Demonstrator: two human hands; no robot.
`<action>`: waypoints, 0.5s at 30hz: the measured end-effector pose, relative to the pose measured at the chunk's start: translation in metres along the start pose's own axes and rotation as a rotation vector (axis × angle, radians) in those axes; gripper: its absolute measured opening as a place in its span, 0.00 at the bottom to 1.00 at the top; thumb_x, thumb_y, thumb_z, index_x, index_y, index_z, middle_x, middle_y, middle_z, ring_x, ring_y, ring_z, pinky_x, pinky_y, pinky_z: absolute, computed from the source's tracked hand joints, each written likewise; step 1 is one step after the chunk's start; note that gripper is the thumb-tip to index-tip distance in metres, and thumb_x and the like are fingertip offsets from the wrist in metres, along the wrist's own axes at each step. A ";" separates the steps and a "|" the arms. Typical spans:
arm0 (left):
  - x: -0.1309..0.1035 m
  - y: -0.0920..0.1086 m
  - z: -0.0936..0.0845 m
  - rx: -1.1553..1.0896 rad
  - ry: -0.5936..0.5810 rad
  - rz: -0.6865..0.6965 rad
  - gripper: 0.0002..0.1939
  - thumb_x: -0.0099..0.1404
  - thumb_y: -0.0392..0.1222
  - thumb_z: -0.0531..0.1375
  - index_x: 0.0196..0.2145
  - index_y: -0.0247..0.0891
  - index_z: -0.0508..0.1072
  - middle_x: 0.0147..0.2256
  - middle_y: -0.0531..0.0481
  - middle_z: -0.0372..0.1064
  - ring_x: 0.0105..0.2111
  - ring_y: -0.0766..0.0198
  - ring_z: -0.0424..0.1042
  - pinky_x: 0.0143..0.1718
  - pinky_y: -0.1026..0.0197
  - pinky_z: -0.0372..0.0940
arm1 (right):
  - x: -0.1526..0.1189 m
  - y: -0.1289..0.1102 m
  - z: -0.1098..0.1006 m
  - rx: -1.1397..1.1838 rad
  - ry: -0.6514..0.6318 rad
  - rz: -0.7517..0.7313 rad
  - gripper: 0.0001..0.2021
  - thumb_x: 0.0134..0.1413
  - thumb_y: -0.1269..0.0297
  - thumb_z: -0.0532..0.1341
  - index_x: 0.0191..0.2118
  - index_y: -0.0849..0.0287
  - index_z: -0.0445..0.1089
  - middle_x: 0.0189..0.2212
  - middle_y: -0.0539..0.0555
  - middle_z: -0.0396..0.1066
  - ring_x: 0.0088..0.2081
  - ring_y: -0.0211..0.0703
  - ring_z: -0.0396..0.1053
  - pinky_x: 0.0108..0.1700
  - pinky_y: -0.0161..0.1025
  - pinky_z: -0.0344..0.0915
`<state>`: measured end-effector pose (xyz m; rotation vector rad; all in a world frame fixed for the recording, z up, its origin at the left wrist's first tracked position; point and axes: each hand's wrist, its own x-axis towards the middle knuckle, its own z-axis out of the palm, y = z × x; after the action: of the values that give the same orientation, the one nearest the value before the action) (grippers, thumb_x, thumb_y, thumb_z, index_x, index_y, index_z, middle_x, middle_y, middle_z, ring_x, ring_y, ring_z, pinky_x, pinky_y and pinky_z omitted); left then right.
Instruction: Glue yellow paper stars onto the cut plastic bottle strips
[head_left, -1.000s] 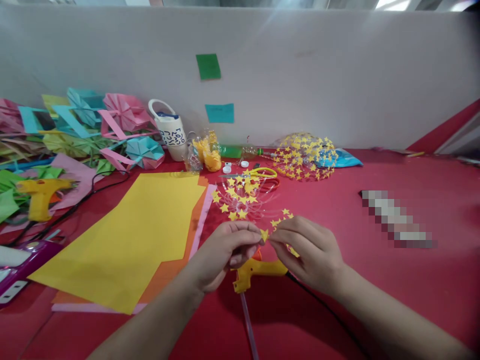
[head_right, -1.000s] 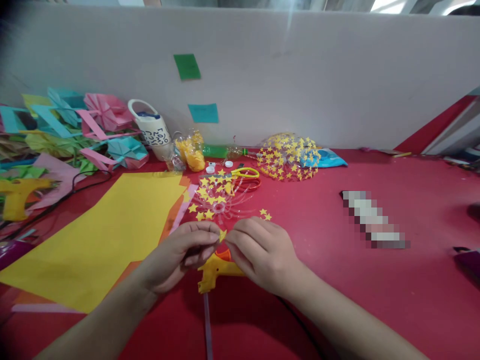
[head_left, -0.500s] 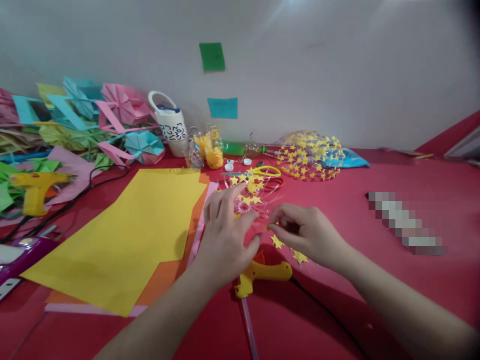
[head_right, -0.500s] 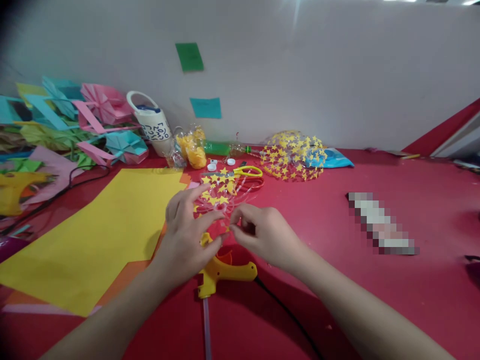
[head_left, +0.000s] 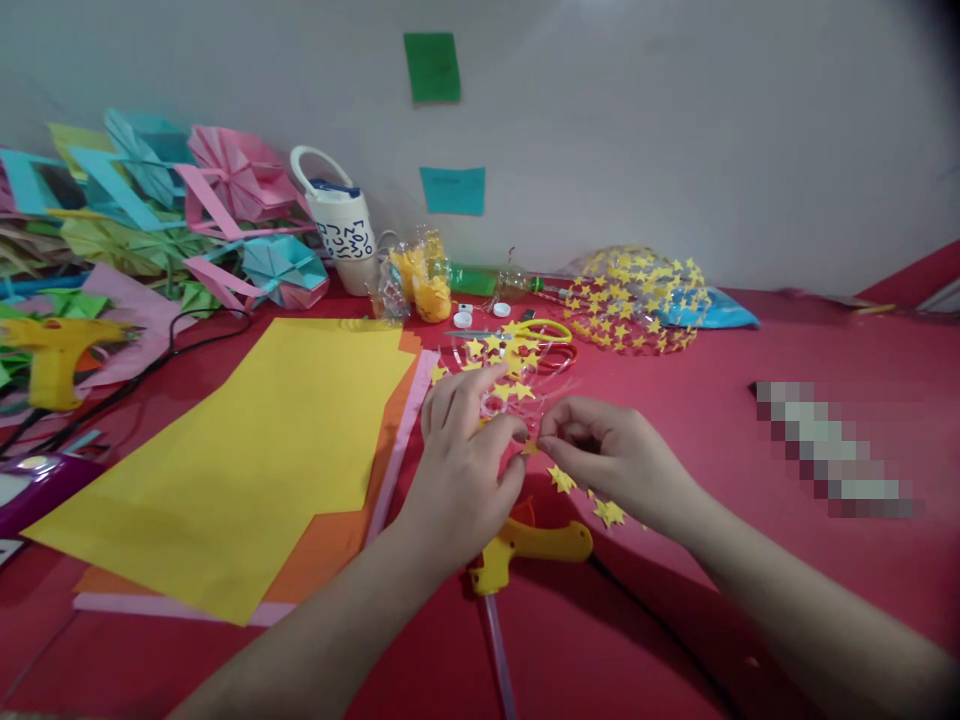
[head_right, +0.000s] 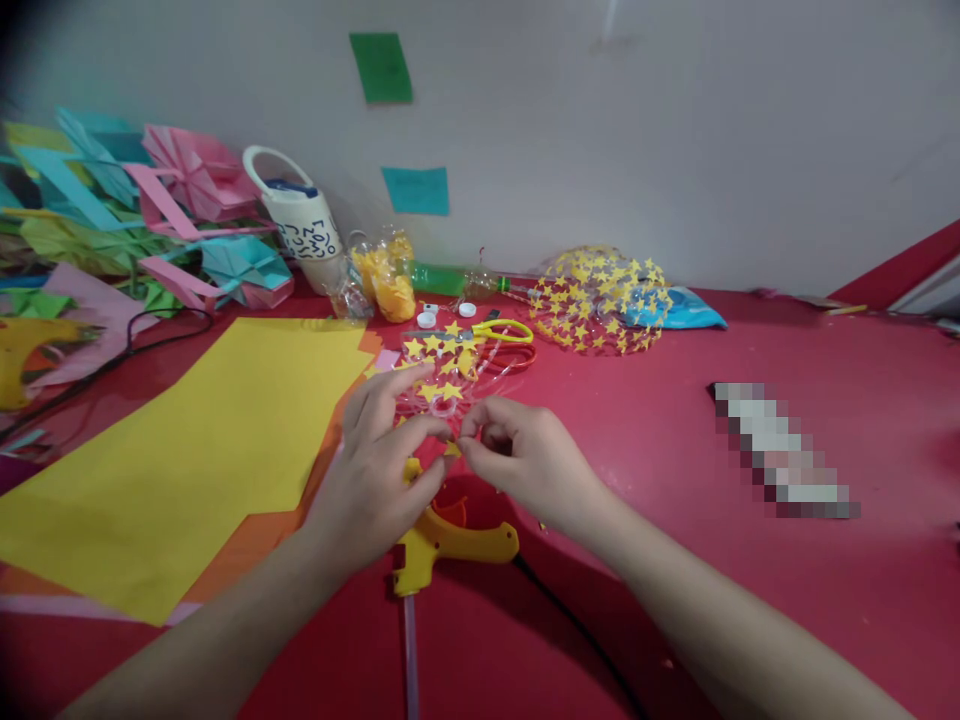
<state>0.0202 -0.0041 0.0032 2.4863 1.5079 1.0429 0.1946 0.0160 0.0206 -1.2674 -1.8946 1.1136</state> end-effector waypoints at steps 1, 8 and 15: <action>0.000 0.000 0.000 -0.005 -0.004 -0.003 0.05 0.61 0.34 0.56 0.34 0.38 0.71 0.58 0.43 0.54 0.59 0.50 0.51 0.60 0.43 0.50 | 0.000 -0.001 -0.001 0.013 -0.005 0.006 0.03 0.53 0.67 0.58 0.30 0.59 0.64 0.18 0.43 0.56 0.19 0.29 0.52 0.20 0.28 0.49; 0.001 0.000 0.000 -0.037 -0.006 -0.018 0.08 0.58 0.31 0.57 0.35 0.38 0.71 0.58 0.43 0.55 0.59 0.49 0.52 0.59 0.41 0.52 | -0.001 -0.002 -0.005 0.148 -0.099 0.056 0.05 0.54 0.64 0.58 0.30 0.58 0.64 0.15 0.41 0.55 0.15 0.28 0.50 0.18 0.29 0.49; 0.000 0.000 0.002 -0.036 0.010 -0.012 0.07 0.60 0.31 0.56 0.35 0.38 0.70 0.58 0.43 0.55 0.59 0.51 0.53 0.59 0.43 0.52 | 0.003 0.003 0.006 0.061 0.029 0.051 0.05 0.54 0.65 0.58 0.29 0.58 0.64 0.17 0.42 0.56 0.17 0.28 0.51 0.19 0.28 0.48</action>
<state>0.0210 -0.0030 0.0019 2.4488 1.4913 1.0723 0.1901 0.0180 0.0154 -1.2975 -1.8029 1.1646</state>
